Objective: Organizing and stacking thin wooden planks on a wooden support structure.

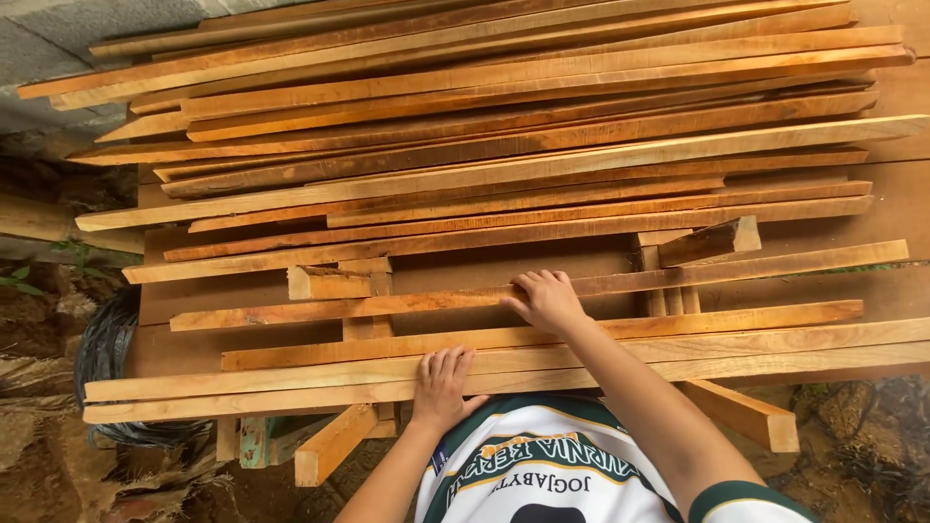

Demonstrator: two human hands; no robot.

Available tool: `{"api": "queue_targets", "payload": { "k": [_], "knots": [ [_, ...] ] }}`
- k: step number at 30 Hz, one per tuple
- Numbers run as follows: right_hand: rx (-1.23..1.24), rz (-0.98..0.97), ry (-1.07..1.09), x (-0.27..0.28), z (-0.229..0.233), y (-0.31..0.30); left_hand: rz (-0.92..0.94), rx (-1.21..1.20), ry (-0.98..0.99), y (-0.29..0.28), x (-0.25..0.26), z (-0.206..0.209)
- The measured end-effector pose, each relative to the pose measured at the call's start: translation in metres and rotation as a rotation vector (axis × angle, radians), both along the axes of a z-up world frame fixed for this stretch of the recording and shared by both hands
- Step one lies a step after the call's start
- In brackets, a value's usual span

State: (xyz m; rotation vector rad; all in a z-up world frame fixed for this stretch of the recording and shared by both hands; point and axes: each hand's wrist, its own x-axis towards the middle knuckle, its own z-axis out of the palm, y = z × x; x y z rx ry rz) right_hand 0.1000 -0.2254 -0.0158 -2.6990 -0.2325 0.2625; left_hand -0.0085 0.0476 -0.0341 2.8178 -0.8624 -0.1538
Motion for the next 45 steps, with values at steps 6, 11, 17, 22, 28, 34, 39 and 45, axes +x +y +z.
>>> {"api": "queue_targets", "payload": {
  "k": [6,11,17,22,28,34,39,45],
  "knots": [
    [0.091,0.084,0.162,-0.021,0.015,-0.004,0.001,-0.033,0.006,0.000,0.001,0.006],
    [-0.032,0.101,0.130,-0.017,0.003,-0.006,-0.010,-0.019,-0.007,-0.002,0.002,0.004],
    [-0.130,0.183,0.152,-0.026,0.018,-0.016,0.088,-0.122,0.001,-0.005,0.004,0.009],
    [-0.096,0.182,0.129,-0.039,0.029,-0.011,0.165,-0.131,0.073,-0.012,0.038,0.016],
    [0.018,0.261,0.091,-0.047,0.012,-0.015,0.199,-0.003,0.193,-0.013,0.072,-0.002],
    [0.062,0.229,0.261,-0.052,0.029,-0.013,0.273,-0.066,0.329,-0.013,0.061,0.008],
    [0.022,0.203,0.358,-0.051,0.046,-0.009,0.047,0.133,0.299,-0.021,0.038,0.062],
    [-0.067,0.194,0.189,-0.056,0.039,-0.005,-0.003,0.146,0.038,-0.006,0.029,0.006]
  ]
}}
